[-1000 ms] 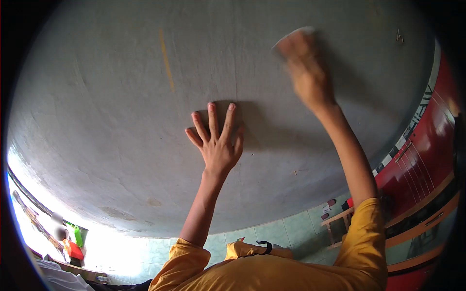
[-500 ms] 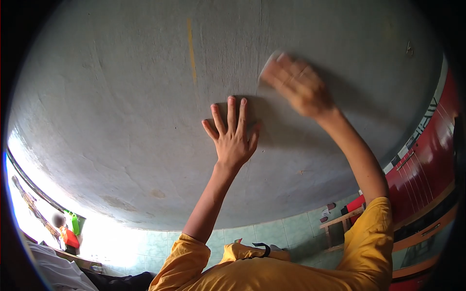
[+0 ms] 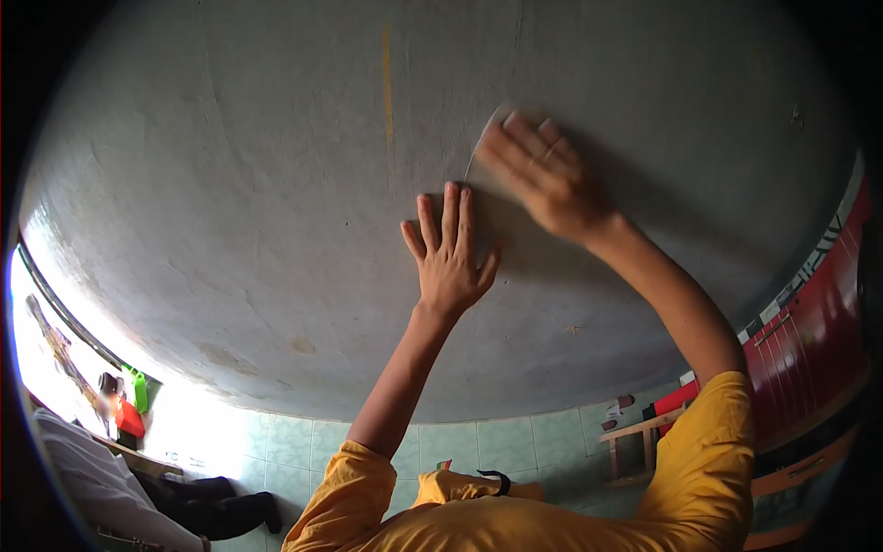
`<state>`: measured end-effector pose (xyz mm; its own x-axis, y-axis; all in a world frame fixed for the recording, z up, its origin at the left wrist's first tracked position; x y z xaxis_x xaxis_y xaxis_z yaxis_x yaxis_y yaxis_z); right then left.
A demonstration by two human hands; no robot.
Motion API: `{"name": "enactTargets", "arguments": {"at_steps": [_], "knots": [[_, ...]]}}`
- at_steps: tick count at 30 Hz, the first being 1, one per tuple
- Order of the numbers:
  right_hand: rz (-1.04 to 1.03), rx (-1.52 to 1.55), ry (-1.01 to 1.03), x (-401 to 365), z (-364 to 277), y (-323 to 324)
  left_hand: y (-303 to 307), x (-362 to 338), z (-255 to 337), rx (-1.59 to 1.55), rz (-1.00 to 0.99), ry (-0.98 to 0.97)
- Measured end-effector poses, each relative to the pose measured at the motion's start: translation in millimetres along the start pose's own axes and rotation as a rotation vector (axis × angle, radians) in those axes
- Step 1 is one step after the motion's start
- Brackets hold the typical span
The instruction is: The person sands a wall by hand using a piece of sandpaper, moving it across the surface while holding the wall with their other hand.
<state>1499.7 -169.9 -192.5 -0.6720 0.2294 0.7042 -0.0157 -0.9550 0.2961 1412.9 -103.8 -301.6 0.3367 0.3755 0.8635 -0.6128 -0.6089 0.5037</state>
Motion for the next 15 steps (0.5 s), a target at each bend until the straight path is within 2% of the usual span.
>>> {"name": "enactTargets", "arguments": {"at_steps": [2,5,8,9,12,13,15], "knots": [[-0.034,0.047,0.077,6,5,1,-1,-11,-7,-0.014,-0.009,0.028],[0.336,-0.057,-0.297,22,83,34,-4,-22,-18,-0.002,-0.010,0.066],[0.059,-0.069,-0.108,17,4,-2,0,-27,-26,0.023,0.004,0.080],[0.000,0.124,-0.065,9,-13,-8,5,-27,-30,0.013,0.008,0.090],[0.107,-0.058,-0.113,10,42,16,9,-29,-40,0.035,0.019,0.071],[0.237,-0.027,-0.292,10,71,29,13,-29,-46,0.031,0.034,0.079],[0.243,-0.059,-0.372,-2,53,22,14,-27,-44,0.047,0.034,0.075]]}}
Point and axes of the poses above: each hand's wrist, its own x-axis towards the middle knuckle, its own y-axis out of the back of the hand, z = x × y, the point moved 10 cm from there along x, towards the middle knuckle, and after that the axes turned 2 degrees about -y, right-handed, at the moved point
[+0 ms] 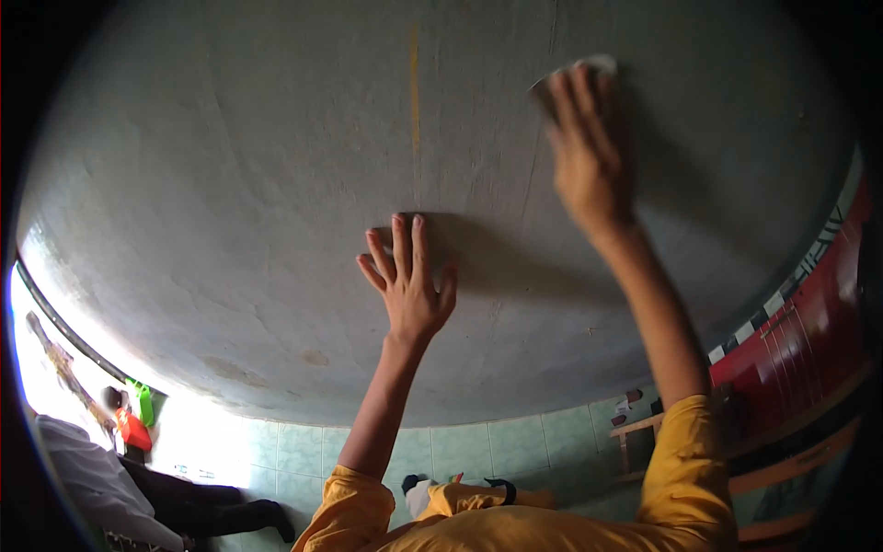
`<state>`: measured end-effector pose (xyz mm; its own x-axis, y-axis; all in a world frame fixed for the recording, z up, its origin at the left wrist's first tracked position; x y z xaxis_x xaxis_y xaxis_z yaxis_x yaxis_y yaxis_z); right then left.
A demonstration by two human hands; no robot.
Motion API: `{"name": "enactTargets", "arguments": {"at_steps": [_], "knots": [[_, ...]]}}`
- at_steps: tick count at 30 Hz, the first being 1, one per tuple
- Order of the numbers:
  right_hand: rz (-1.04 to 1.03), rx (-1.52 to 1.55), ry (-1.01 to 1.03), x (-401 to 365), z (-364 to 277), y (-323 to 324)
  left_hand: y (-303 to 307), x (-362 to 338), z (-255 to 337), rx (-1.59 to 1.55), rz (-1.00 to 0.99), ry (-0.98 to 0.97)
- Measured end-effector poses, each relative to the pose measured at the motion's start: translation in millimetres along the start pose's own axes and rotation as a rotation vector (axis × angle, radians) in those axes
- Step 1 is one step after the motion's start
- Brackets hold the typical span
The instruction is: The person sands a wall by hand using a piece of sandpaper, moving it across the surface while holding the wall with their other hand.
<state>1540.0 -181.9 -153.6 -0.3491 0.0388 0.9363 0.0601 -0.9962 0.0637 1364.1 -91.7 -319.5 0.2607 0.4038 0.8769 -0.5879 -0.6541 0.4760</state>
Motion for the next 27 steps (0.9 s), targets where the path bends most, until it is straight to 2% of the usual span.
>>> {"name": "enactTargets", "arguments": {"at_steps": [1,2,3,5,7,8,9,11,13,15,16,18,19,21,23,25,27], "knots": [[0.007,-0.023,-0.042,-15,-19,-5,4,1,-3,0.008,-0.001,-0.007],[-0.065,0.053,0.069,-43,-52,-16,8,3,-4,-0.050,-0.007,-0.004],[-0.254,0.104,0.035,-63,-69,-21,13,6,-2,-0.047,-0.015,-0.025],[-0.198,0.006,0.088,-61,-44,-10,19,11,-1,-0.047,-0.020,-0.073],[0.033,-0.041,-0.212,-37,19,20,22,13,-2,-0.019,-0.001,-0.129],[0.157,0.105,-0.440,-39,43,35,27,12,4,-0.014,0.002,-0.164],[0.160,0.053,-0.544,-48,36,36,30,12,10,-0.012,0.006,-0.192],[0.167,-0.045,-0.759,-92,-13,21,30,6,13,-0.081,-0.002,-0.202],[0.046,0.006,-0.897,-178,-92,-28,33,11,11,-0.105,-0.006,-0.232],[-0.041,0.120,-0.954,-214,-159,-38,34,7,13,-0.098,-0.009,-0.260],[-0.031,0.087,-0.993,-209,-152,-32,35,6,12,-0.110,-0.056,-0.259],[-0.020,0.001,-1.067,-179,-92,-15,38,4,13,-0.141,-0.115,-0.267],[0.151,-0.010,-1.024,-150,-58,11,38,5,15,-0.138,-0.113,-0.283],[0.249,-0.077,-1.049,-136,-21,20,36,4,13,-0.130,-0.128,-0.298],[0.261,-0.057,-1.099,-149,-59,6,38,4,15,-0.179,-0.109,-0.328],[0.138,0.036,-1.183,-191,-146,-32,39,4,16,-0.201,-0.108,-0.357],[-0.098,0.102,-1.210,-238,-217,-76,37,2,13,-0.209,-0.123,-0.373]]}}
Point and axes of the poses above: each hand's wrist, its own x-axis towards the middle knuckle, its own y-axis out of the back of the hand, z = x × y, the point moved 10 cm from there along x, towards the middle knuckle, and after that the axes turned 2 degrees about -y, right-handed, at the moved point
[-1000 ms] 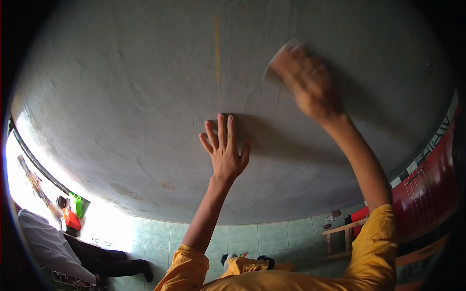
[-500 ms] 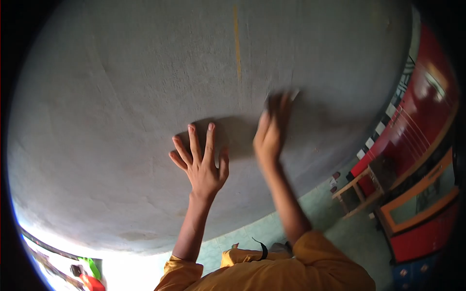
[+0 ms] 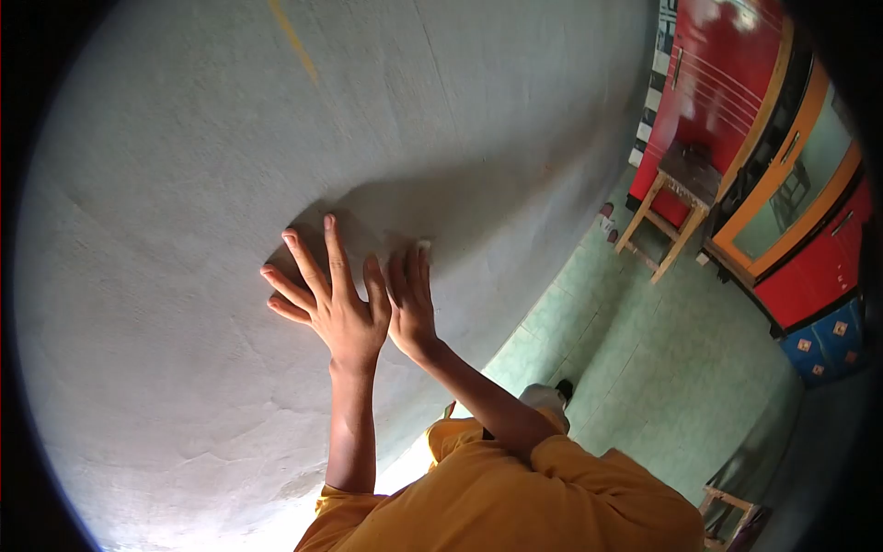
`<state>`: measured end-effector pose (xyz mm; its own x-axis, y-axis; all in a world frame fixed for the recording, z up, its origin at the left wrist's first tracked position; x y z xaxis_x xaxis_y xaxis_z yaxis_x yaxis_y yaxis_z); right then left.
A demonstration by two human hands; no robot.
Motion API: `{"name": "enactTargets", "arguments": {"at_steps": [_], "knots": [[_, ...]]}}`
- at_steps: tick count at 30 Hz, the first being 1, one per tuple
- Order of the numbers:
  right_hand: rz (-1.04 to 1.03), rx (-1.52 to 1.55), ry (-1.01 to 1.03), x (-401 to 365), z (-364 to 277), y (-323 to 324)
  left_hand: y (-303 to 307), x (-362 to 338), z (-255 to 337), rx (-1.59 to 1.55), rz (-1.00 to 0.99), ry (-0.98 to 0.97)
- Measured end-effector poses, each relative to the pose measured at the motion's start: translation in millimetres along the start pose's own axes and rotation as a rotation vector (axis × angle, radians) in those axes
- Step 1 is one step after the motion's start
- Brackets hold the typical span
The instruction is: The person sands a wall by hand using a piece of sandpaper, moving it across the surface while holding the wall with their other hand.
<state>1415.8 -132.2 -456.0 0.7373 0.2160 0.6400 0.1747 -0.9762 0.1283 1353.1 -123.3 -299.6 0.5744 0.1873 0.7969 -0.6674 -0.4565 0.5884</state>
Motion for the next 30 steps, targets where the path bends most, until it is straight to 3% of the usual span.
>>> {"name": "enactTargets", "arguments": {"at_steps": [2,4,6,9,12,13,15,16,19,22,24,25,26,27,29,30], "knots": [[0.028,0.027,-0.016,11,12,17,-1,-4,-3,0.011,-0.035,-0.003],[0.322,0.086,-0.061,68,21,58,-6,-6,-11,0.022,-0.025,-0.033],[0.421,0.156,-0.090,123,39,91,-9,-6,-13,0.019,-0.021,-0.052],[0.386,0.104,-0.116,98,37,72,-10,-8,-15,0.001,-0.032,-0.054],[0.123,0.020,-0.231,-27,32,-13,-12,-11,-18,-0.006,-0.035,-0.057],[0.116,0.029,-0.218,-31,37,-12,-13,-12,-20,-0.010,-0.035,-0.062],[0.099,0.050,-0.186,-37,47,-12,-14,-12,-22,0.004,-0.054,-0.043],[0.224,0.121,-0.289,-5,60,10,-13,-12,-21,-0.002,-0.052,-0.048],[0.382,0.170,-0.292,77,93,65,-13,-13,-20,-0.010,-0.068,-0.080],[0.404,0.187,-0.376,12,68,27,-13,-15,-22,-0.017,-0.070,-0.101],[0.232,0.167,-0.429,-74,48,-28,-13,-17,-21,-0.002,-0.070,-0.094],[0.186,0.163,-0.409,-80,62,-36,-14,-16,-20,0.005,-0.066,-0.095],[0.137,0.155,-0.394,-75,60,-26,-15,-16,-20,0.007,-0.084,-0.093],[0.291,0.250,-0.414,-56,80,-2,-15,-16,-20,0.008,-0.103,-0.086],[0.382,0.270,-0.571,7,134,35,-16,-18,-22,0.016,-0.105,-0.083],[0.381,0.190,-0.473,38,155,55,-17,-18,-23,0.023,-0.092,-0.095]]}}
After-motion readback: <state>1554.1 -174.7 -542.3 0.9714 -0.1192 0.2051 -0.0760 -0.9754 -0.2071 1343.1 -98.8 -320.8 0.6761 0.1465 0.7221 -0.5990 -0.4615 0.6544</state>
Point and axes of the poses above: each hand's wrist, its own x-axis towards the middle knuckle, its own y-axis out of the back of the hand, z = x × y, the point moved 10 cm from there along x, towards the middle knuckle, and after that the axes turned 2 degrees about -y, right-handed, at the moved point
